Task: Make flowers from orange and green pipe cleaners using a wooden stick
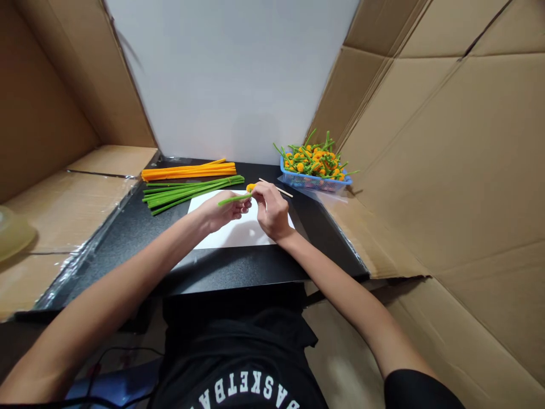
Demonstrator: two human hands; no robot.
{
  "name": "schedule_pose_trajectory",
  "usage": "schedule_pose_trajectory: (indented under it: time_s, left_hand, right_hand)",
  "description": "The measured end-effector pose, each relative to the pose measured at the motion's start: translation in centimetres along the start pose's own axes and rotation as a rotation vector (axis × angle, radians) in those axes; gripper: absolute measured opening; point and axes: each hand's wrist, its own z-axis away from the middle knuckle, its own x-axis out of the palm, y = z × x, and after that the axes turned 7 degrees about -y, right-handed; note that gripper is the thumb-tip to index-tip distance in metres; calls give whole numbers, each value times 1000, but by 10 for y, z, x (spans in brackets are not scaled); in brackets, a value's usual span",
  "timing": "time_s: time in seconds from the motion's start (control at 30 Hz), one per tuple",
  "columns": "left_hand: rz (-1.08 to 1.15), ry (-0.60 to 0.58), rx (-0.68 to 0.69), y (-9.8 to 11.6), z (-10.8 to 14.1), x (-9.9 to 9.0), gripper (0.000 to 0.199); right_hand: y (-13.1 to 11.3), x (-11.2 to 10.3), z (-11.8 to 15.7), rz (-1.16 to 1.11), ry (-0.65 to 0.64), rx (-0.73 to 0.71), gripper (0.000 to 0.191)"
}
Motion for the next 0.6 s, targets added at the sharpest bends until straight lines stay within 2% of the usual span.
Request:
schedule_pose_trajectory:
  time_s: [0.13,0.23,0.33,0.47,0.6]
  left_hand:
    - [-227,318,224,-13,-7,7,27]
    - [-332,484,359,-25,-11,13,19]
    - [-372,511,392,-30,-10,16,21]
    - [-392,511,436,-32,-9,13,20]
    - [-259,484,459,-38,-13,11,23]
  right_hand:
    - [4,7,0,-148,87,164,15]
    - [7,12,1,-332,109,245,20]
    - [8,15,0,-476,102,314,28]
    - [10,17,-1,-530,113,376,33]
    - [13,20,-1,-547,136,425,32]
